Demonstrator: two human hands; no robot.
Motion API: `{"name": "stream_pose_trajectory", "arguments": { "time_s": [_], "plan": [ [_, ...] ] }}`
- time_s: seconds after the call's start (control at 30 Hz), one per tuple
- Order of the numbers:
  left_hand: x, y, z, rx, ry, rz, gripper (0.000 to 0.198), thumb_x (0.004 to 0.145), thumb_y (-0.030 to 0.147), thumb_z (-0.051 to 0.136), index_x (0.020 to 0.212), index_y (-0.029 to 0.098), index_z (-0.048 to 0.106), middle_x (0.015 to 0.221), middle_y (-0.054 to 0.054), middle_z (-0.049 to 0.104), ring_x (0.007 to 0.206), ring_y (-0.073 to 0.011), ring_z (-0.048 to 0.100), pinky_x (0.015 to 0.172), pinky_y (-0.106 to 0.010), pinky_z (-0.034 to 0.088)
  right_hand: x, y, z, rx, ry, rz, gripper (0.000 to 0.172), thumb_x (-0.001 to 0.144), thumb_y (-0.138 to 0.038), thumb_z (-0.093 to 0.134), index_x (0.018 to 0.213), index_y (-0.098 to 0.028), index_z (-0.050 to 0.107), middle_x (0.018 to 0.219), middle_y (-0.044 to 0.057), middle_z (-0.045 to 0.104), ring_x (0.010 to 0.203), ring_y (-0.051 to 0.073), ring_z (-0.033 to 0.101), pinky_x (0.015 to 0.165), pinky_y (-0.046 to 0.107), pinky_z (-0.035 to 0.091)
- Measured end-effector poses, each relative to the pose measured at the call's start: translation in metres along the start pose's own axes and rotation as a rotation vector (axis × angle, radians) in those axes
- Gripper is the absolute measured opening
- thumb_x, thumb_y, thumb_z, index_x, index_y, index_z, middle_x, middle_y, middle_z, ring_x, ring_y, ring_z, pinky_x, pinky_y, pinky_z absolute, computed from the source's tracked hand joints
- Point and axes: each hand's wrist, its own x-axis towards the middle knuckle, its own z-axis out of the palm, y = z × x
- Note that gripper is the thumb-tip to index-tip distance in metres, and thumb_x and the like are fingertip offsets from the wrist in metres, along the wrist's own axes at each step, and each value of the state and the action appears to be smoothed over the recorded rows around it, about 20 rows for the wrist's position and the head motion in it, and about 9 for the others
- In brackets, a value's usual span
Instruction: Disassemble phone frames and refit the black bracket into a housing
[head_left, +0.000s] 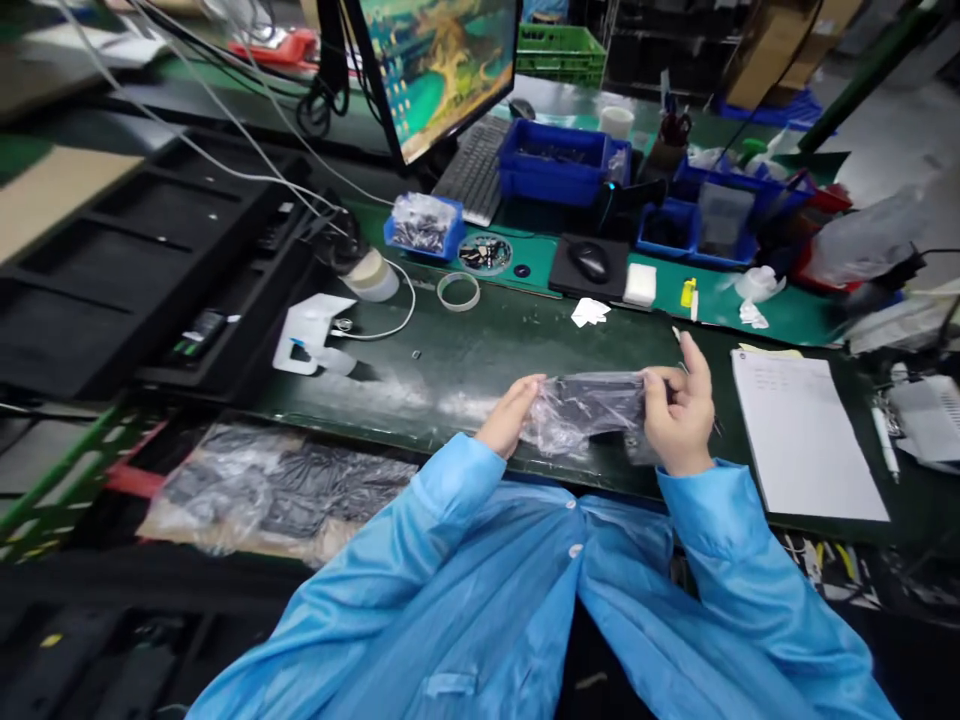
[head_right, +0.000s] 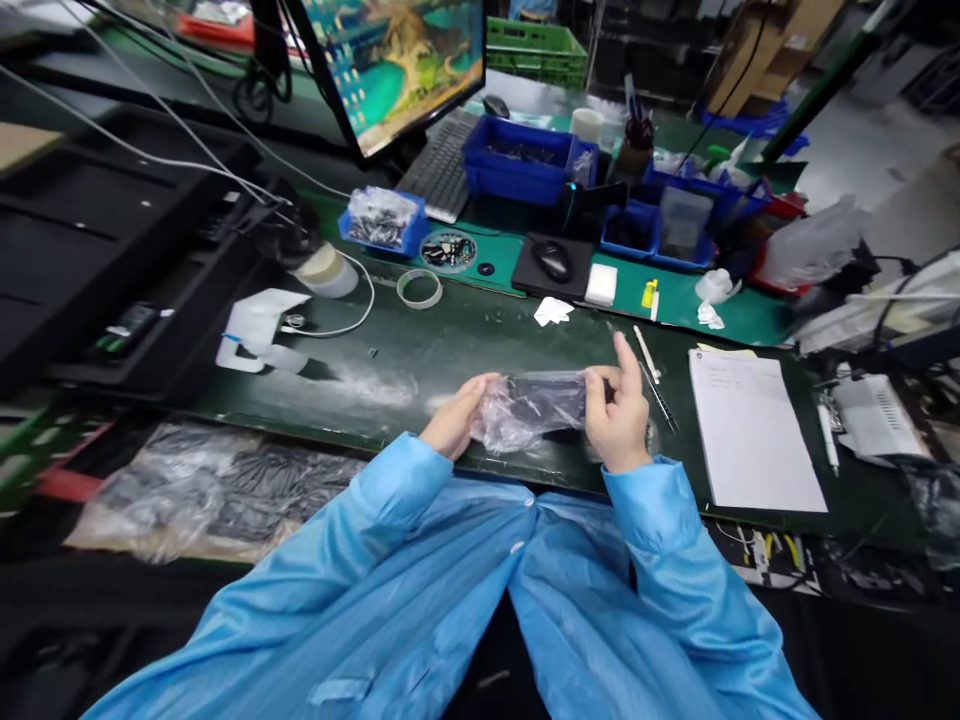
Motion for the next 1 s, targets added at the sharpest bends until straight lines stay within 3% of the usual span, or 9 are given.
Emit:
{"name": "stream_pose_trajectory", "arguments": {
  "time_s": [0.13,0.23,0.37,0.47,0.53,0.7,0.8,0.93,1.0],
  "plan": [
    [0.003,-0.015,0.0,-0.006,-0.032,-0.007,0.046,0.093,0.056,0.061,0.125,0.022,0.064,0.119,-0.012,0.075,0.104,-0.0248,0.073,0.091,-0.04,0.059,0.017,-0.014,0.004,-0.103,-0.069,-0.091,0.054,0.096,-0.03,0.059,0.15,-0.027,0.054,0.086,0.003,0.078,0.074,0.021,0.072,0.076,0.039,0.063],
    [0.003,-0.021,-0.006,0.041,-0.016,0.049,0.049,0.089,0.041,0.067,0.133,0.022,0.058,0.139,-0.015,0.067,0.124,-0.0264,0.067,0.107,-0.045,0.053,0.028,-0.027,0.004,-0.081,-0.015,-0.151,0.056,0.098,-0.028,0.059,0.152,-0.027,0.05,0.087,0.004,0.078,0.08,0.023,0.075,0.085,0.045,0.063],
    [0.001,-0.026,-0.012,0.113,-0.017,0.124,0.052,0.085,0.028,0.068,0.136,0.022,0.057,0.145,-0.016,0.063,0.135,-0.0277,0.061,0.115,-0.049,0.047,0.046,-0.046,0.001,0.003,0.046,-0.222,0.055,0.101,-0.029,0.058,0.155,-0.024,0.045,0.089,0.005,0.077,0.085,0.024,0.077,0.093,0.05,0.062],
    [0.0,-0.025,-0.013,0.244,-0.044,0.194,0.057,0.085,0.028,0.068,0.14,0.022,0.056,0.147,-0.016,0.061,0.137,-0.0293,0.059,0.115,-0.05,0.048,0.063,-0.057,-0.01,0.019,0.128,-0.292,0.053,0.103,-0.029,0.059,0.154,-0.025,0.046,0.094,0.007,0.075,0.085,0.024,0.077,0.089,0.047,0.063],
    [0.002,-0.021,-0.011,0.431,-0.095,0.307,0.064,0.084,0.03,0.069,0.146,0.023,0.053,0.15,-0.015,0.058,0.14,-0.0297,0.056,0.118,-0.05,0.046,0.075,-0.063,-0.022,0.0,0.221,-0.351,0.051,0.103,-0.029,0.061,0.152,-0.026,0.049,0.108,0.01,0.074,0.085,0.024,0.077,0.084,0.044,0.064],
    [0.012,-0.007,0.023,0.84,-0.398,0.534,0.086,0.077,0.029,0.08,0.156,0.023,0.046,0.162,-0.015,0.048,0.153,-0.037,0.04,0.127,-0.057,0.032,0.095,-0.067,-0.058,-0.032,0.391,-0.433,0.041,0.103,-0.026,0.062,0.143,-0.038,0.06,0.141,0.006,0.06,0.082,0.02,0.076,0.076,0.041,0.065],
    [0.013,-0.009,0.051,1.012,-0.526,0.59,0.067,0.081,0.025,0.079,0.145,0.031,0.061,0.162,-0.011,0.05,0.153,-0.0405,0.04,0.126,-0.067,0.026,0.098,-0.061,-0.075,-0.048,0.439,-0.48,0.043,0.103,-0.022,0.061,0.142,-0.041,0.063,0.138,0.003,0.061,0.084,0.02,0.076,0.079,0.039,0.063],
    [0.012,-0.017,0.064,1.115,-0.379,0.572,0.047,0.087,0.021,0.072,0.134,0.03,0.07,0.158,-0.013,0.054,0.149,-0.0428,0.045,0.125,-0.07,0.025,0.094,-0.046,-0.097,-0.055,0.429,-0.515,0.05,0.103,-0.017,0.06,0.142,-0.048,0.061,0.127,0.0,0.062,0.084,0.018,0.075,0.079,0.036,0.062],
    [0.011,-0.015,0.058,1.094,-0.279,0.538,0.05,0.087,0.022,0.073,0.136,0.028,0.069,0.158,-0.016,0.053,0.15,-0.0456,0.041,0.124,-0.071,0.025,0.09,-0.038,-0.102,-0.087,0.417,-0.474,0.049,0.103,-0.02,0.059,0.148,-0.04,0.055,0.126,0.004,0.062,0.085,0.02,0.074,0.082,0.039,0.062]
  ]
}}
